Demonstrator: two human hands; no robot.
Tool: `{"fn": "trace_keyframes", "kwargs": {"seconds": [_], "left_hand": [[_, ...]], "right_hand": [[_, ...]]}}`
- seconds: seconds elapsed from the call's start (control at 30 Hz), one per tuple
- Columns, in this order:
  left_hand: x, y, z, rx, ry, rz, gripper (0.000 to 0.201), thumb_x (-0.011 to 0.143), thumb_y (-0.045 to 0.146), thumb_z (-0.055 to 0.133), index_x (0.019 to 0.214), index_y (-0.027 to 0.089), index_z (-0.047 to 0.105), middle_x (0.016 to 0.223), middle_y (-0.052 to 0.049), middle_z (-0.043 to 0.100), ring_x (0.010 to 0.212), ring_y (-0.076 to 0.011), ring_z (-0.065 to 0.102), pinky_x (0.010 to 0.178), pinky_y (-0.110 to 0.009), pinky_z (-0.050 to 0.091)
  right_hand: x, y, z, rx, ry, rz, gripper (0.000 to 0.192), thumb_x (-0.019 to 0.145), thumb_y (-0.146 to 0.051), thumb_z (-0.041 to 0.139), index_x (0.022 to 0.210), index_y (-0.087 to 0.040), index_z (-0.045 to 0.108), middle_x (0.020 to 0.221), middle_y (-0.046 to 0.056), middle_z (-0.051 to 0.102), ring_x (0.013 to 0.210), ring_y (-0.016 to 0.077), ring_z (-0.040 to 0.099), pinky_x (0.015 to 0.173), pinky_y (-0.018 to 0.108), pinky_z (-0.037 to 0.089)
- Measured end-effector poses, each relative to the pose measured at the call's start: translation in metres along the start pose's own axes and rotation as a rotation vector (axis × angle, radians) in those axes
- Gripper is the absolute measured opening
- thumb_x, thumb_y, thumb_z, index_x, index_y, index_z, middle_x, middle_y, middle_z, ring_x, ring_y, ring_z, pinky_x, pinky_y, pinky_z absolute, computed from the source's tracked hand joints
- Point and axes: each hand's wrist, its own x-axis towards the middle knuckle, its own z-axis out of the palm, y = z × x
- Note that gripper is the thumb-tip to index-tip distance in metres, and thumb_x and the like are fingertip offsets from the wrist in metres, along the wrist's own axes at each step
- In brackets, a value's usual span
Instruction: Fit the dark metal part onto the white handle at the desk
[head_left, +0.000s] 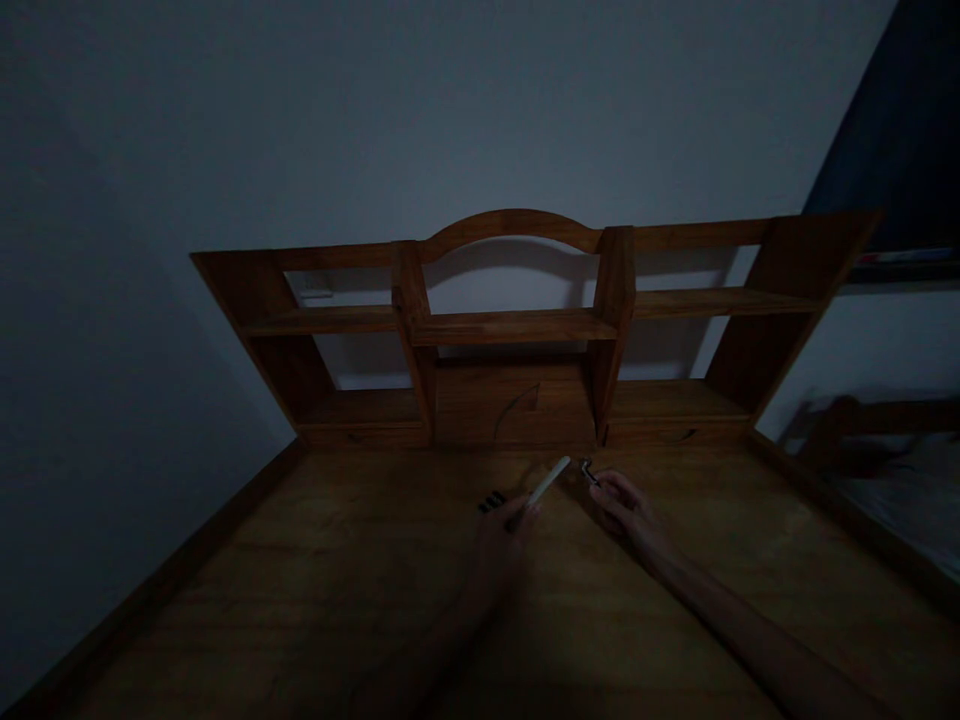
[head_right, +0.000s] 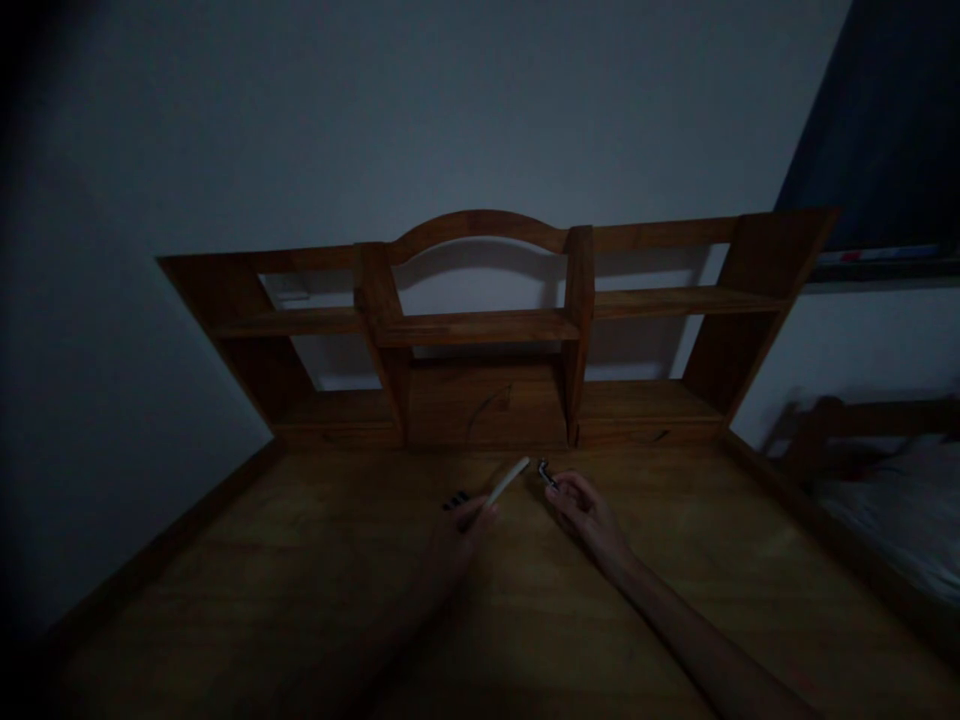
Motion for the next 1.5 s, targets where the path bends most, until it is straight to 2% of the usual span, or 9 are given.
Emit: {"fn": "trace_keyframes", "kwargs": {"seconds": [0.2,0.43,0.6,0.93,1.1,1.27,1.5], "left_hand": [[-0.002,0.007,-0.002,0.009,-0.047,0.027,0.041,0.087,0.049,0.045,0.104,0.020,0.068,0.086,-0.002,0.069,0.079,-0.0182,0.061,0.072,-0.025,0.047],[-0.002,0.002,0.001,-0.019,-0.014,0.012,0.040,0.087,0.048,0.045,0.107,0.020,0.067,0.096,-0.003,0.070,0.087,-0.0191,0.063,0.080,-0.027,0.047],[-0.007,0.007,0.005,0.033,-0.089,0.016,0.038,0.087,0.047,0.046,0.104,0.021,0.069,0.087,-0.001,0.071,0.078,-0.0177,0.064,0.072,-0.025,0.048],[-0.004,0.010,-0.004,-0.016,0.011,0.001,0.038,0.086,0.047,0.047,0.108,0.023,0.067,0.102,-0.002,0.070,0.092,-0.0205,0.064,0.083,-0.030,0.049],[-0.007,0.009,0.001,-0.007,-0.029,0.036,0.038,0.086,0.047,0.046,0.105,0.022,0.068,0.091,-0.002,0.071,0.083,-0.0195,0.064,0.077,-0.028,0.049],[-0.002,0.000,0.002,-0.032,0.038,-0.018,0.040,0.085,0.049,0.048,0.107,0.022,0.068,0.101,-0.003,0.070,0.092,-0.0210,0.062,0.083,-0.030,0.047],[-0.001,0.004,-0.005,-0.022,0.069,-0.038,0.044,0.087,0.052,0.044,0.106,0.019,0.067,0.095,-0.003,0.070,0.086,-0.0199,0.062,0.078,-0.029,0.047]], "right_hand": [[0.000,0.003,-0.001,-0.005,-0.054,-0.006,0.029,0.077,-0.044,0.067,0.091,-0.021,0.056,0.065,-0.003,0.046,0.049,0.0066,0.034,0.043,0.021,0.018],[0.002,0.010,-0.003,0.009,-0.100,0.028,0.031,0.076,-0.044,0.068,0.093,-0.022,0.056,0.063,-0.005,0.043,0.047,0.0054,0.033,0.041,0.020,0.016],[0.001,0.009,-0.002,-0.033,-0.118,0.017,0.031,0.076,-0.046,0.067,0.091,-0.020,0.058,0.063,-0.004,0.044,0.048,0.0064,0.034,0.042,0.021,0.018],[0.002,0.009,-0.004,-0.057,-0.126,0.028,0.030,0.077,-0.046,0.065,0.091,-0.020,0.058,0.063,-0.004,0.043,0.050,0.0076,0.035,0.044,0.021,0.018],[0.003,0.011,-0.005,-0.024,-0.135,0.039,0.030,0.077,-0.046,0.066,0.092,-0.021,0.056,0.062,-0.005,0.041,0.049,0.0071,0.034,0.044,0.021,0.018],[0.002,0.009,-0.004,-0.041,-0.125,0.062,0.031,0.077,-0.046,0.066,0.092,-0.021,0.058,0.062,-0.004,0.042,0.050,0.0071,0.035,0.044,0.021,0.017],[-0.001,0.003,-0.001,-0.024,-0.121,0.062,0.030,0.077,-0.047,0.066,0.091,-0.020,0.059,0.062,-0.003,0.042,0.051,0.0081,0.035,0.045,0.022,0.017]]}}
